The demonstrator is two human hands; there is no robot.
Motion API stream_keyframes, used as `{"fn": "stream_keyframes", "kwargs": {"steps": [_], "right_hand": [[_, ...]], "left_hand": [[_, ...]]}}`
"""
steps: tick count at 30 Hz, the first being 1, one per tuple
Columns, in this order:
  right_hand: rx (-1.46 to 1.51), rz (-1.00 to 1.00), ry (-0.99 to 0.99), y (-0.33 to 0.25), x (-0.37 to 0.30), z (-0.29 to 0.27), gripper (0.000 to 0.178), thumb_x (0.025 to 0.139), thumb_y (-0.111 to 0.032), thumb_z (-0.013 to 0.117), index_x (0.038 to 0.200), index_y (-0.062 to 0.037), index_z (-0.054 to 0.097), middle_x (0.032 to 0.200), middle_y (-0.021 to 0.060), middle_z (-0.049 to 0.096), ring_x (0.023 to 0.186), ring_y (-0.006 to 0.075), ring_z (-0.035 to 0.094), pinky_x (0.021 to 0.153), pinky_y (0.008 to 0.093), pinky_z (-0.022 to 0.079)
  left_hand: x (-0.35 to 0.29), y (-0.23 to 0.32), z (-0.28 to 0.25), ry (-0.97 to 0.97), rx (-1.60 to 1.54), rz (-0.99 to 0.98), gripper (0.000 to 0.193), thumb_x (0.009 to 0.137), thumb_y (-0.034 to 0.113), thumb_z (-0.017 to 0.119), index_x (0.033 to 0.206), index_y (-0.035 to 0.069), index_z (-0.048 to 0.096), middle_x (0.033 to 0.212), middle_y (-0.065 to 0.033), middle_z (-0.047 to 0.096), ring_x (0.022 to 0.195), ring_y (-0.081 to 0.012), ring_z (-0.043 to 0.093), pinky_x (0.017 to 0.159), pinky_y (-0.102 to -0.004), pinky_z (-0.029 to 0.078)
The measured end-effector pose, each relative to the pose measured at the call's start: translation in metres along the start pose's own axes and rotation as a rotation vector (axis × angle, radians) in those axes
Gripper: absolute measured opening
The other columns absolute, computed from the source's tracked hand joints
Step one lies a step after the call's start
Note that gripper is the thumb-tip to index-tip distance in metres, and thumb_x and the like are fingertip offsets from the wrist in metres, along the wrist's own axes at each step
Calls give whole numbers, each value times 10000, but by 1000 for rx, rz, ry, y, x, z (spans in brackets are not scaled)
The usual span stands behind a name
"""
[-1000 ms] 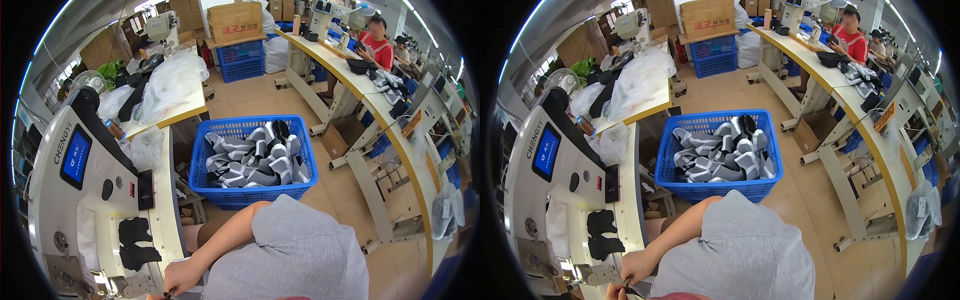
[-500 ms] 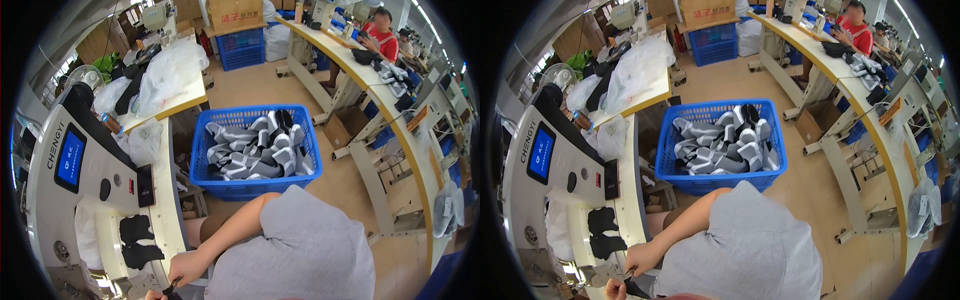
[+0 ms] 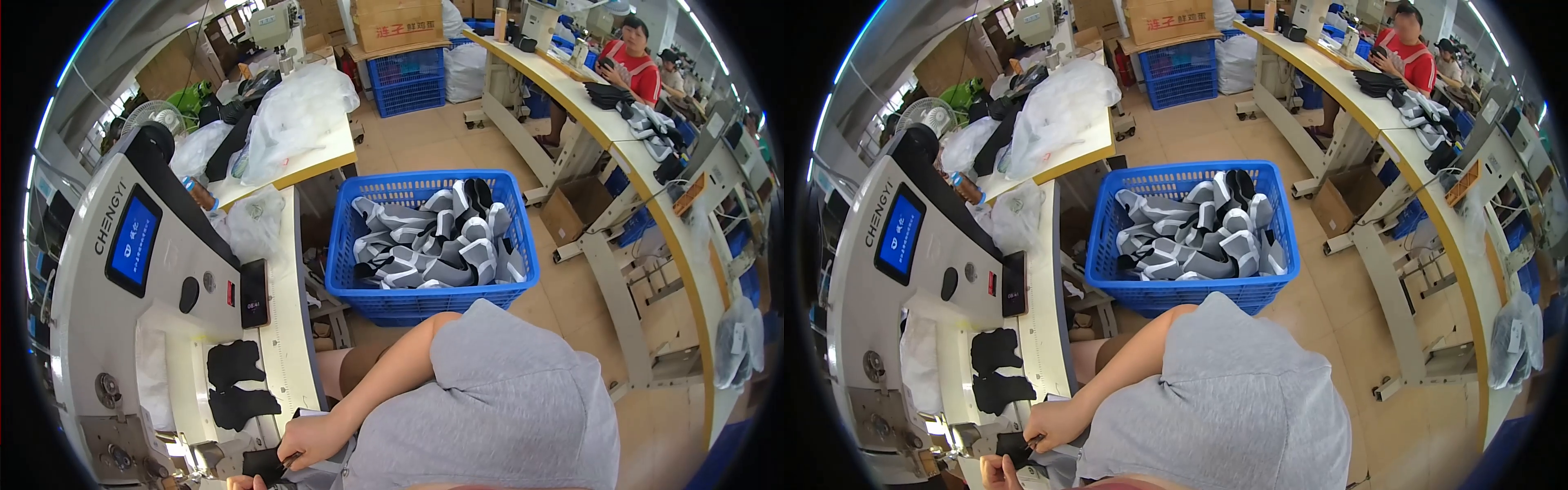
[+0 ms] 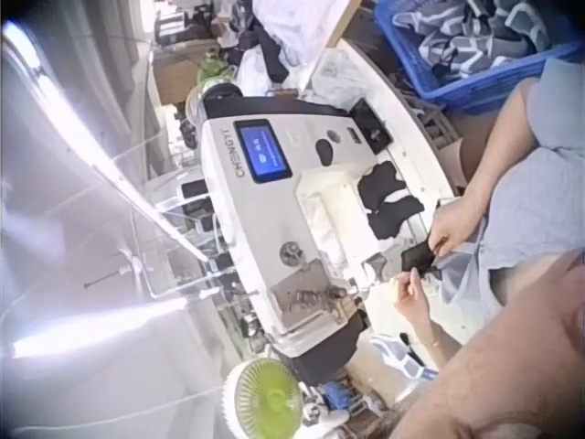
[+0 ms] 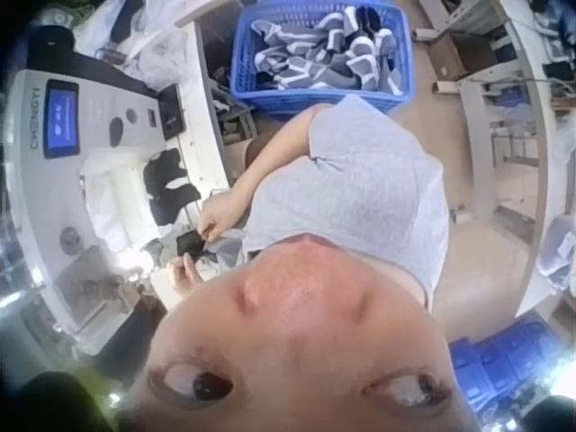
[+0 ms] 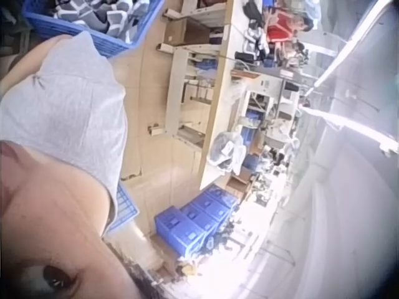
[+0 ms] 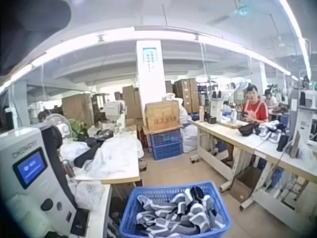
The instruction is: Using a heavy-duty sewing machine to stitch together black and gray shoe components.
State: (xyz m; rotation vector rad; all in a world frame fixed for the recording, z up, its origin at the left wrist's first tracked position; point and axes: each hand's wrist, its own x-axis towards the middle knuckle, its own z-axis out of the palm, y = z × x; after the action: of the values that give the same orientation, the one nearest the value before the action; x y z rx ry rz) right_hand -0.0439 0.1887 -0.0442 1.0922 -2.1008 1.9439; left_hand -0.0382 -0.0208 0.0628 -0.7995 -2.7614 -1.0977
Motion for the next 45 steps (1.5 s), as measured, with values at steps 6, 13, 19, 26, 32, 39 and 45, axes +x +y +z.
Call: {"fn": "stream_keyframes", "kwargs": {"steps": [6,13,19,26,32,39,45], "right_hand": [[25,20,108,0,8,36,106,767,-124,645,764,-18,645,665,159,633,594,320,616,551,402,465],[-106,-58,-100,8,23,72,142,793,-183,678,844,-57,638,690,163,644,629,372,617,588,466,475],[-8,-138,-153,8,34,79,138,879,-108,633,1003,-54,663,918,148,683,836,322,674,722,400,535],[-23,-215,-447,-15,92,82,367,830,-40,717,1182,-50,617,1152,101,635,856,241,684,709,303,555],[-125,-290,-565,-22,110,103,177,824,-86,737,978,-38,663,921,79,636,722,236,654,638,313,526],[-257,-249,-422,-18,117,125,138,834,-152,715,894,-47,648,857,97,626,716,291,652,627,370,527],[-239,-317,-258,15,101,116,154,788,-149,714,871,-61,618,867,102,583,765,315,634,644,408,518]], "left_hand": [[-6,-7,20,192,-143,17,163,826,-23,717,938,-13,600,967,-101,534,764,-172,531,734,-305,466],[-51,-77,27,374,143,-320,257,753,88,746,679,16,510,551,-23,510,513,-113,436,473,-293,355],[-77,-52,8,248,-46,-528,140,795,82,666,746,-6,569,586,-120,543,542,-177,509,521,-350,412],[-126,-21,-8,343,40,-264,82,824,54,658,878,14,612,769,-156,611,655,-320,591,601,-385,463],[-152,-15,-16,529,176,-279,109,814,30,654,914,35,608,792,-126,608,701,-300,611,626,-378,482],[-154,-29,-23,497,105,-356,180,758,-31,668,925,18,624,832,-125,603,743,-286,615,652,-351,502],[-140,-69,-12,357,-33,-335,111,790,-60,660,890,-30,623,746,-132,602,652,-205,590,623,-309,473]]}}
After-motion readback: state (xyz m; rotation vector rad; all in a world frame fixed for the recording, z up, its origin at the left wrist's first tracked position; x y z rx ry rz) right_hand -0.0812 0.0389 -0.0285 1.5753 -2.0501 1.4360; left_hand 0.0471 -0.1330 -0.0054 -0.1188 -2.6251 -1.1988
